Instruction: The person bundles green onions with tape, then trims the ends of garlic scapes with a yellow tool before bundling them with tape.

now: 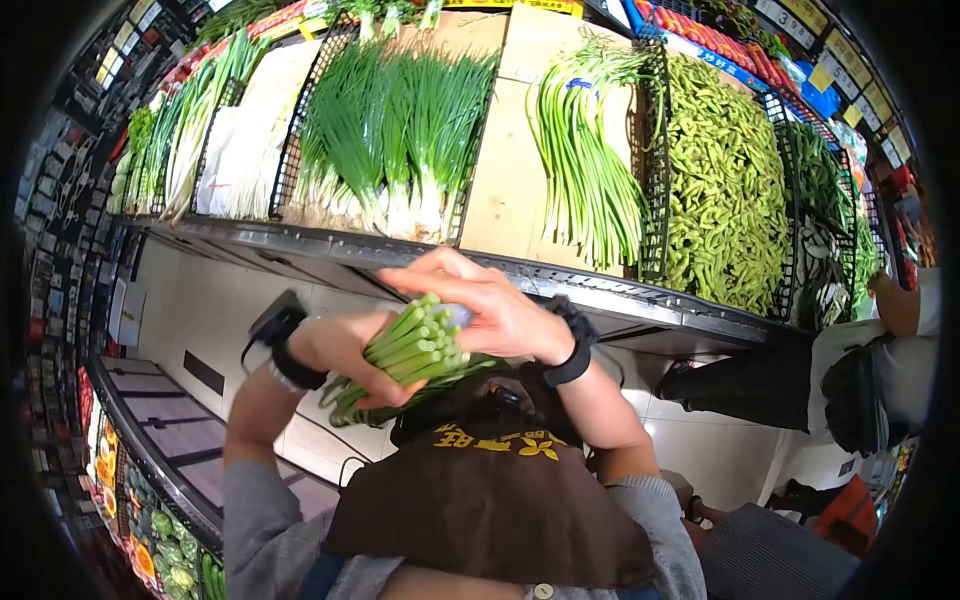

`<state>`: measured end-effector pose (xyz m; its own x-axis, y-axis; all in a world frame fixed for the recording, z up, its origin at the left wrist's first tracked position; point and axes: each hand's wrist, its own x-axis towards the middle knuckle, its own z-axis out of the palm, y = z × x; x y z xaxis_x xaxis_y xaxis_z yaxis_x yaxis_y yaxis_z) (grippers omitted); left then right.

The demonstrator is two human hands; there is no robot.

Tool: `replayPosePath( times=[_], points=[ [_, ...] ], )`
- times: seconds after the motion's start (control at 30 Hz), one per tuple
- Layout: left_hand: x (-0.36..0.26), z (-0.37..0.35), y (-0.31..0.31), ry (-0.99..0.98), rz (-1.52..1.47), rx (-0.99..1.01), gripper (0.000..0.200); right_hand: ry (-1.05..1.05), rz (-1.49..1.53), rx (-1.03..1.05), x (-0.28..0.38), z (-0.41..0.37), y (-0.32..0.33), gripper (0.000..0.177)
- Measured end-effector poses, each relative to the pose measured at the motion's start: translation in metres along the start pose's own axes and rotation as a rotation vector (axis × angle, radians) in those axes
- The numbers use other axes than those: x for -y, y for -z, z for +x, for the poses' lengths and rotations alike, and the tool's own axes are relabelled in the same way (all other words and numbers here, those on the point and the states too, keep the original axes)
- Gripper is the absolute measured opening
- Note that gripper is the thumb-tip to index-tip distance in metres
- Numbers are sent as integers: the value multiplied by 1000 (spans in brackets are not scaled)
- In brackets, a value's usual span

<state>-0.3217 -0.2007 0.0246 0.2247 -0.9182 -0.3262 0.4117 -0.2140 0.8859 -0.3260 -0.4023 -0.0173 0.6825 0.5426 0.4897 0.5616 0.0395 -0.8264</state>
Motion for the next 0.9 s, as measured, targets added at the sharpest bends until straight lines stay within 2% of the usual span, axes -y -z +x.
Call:
replayPosePath(
  times=[0.03, 0.07, 0.1, 0.17, 0.23, 0.3, 0.37, 0.43, 0.47, 0.5, 0.57, 0.6, 0.63, 0.73, 0.77, 0.83, 0.9],
  points=[
    [9, 3, 3, 97, -247, 305, 22, 39, -2, 150, 5, 5, 2, 35],
    [36, 10, 5, 43, -635, 517, 31, 92, 35, 200, 3, 7, 0, 35],
    [42, 11, -6, 39, -640, 509, 31, 93, 42, 206, 1, 7, 1, 35],
    [49, 15, -19, -123, -853, 434, 41, 137, 29, 388, -3, 7, 7, 32],
    [67, 21, -14, -144, -858, 453, 46, 131, 146, 340, -1, 1, 4, 31],
    [74, 29, -12, -218, -603, 386, 50, -32, 197, 341, -2, -11, 5, 31],
    [76, 22, 2, -148, -511, 364, 55, -63, 176, 316, -3, -20, 3, 31],
    [81, 17, 16, -212, 21, -173, 72, -69, 105, 199, -5, -26, 5, 32],
    [84, 19, 12, -395, 258, -533, 65, -145, 61, 110, -8, -32, 3, 30],
    [86, 22, 6, -383, 253, -523, 65, -299, 77, 22, -8, -34, 0, 27],
    [86, 36, -10, -271, 496, -777, 67, -406, -25, -30, -23, -36, -6, 25],
    [107, 53, -2, -309, 404, -919, 64, -429, -79, -36, -36, -39, -12, 24],
    [124, 58, 8, -302, 395, -912, 64, -441, -75, -38, -54, -45, -20, 24],
    [163, 69, 36, -205, 514, -868, 60, -637, 360, -95, -116, -69, -48, 31],
    [179, 69, 42, -112, 302, -807, 52, -788, 443, -22, -142, -81, -58, 32],
    [205, 66, 70, 68, -84, -673, 36, -874, 548, -55, -175, -91, -80, 33],
    [255, 69, 90, 97, -137, -709, 33, -915, 613, -26, -215, -100, -99, 33]
  ],
)
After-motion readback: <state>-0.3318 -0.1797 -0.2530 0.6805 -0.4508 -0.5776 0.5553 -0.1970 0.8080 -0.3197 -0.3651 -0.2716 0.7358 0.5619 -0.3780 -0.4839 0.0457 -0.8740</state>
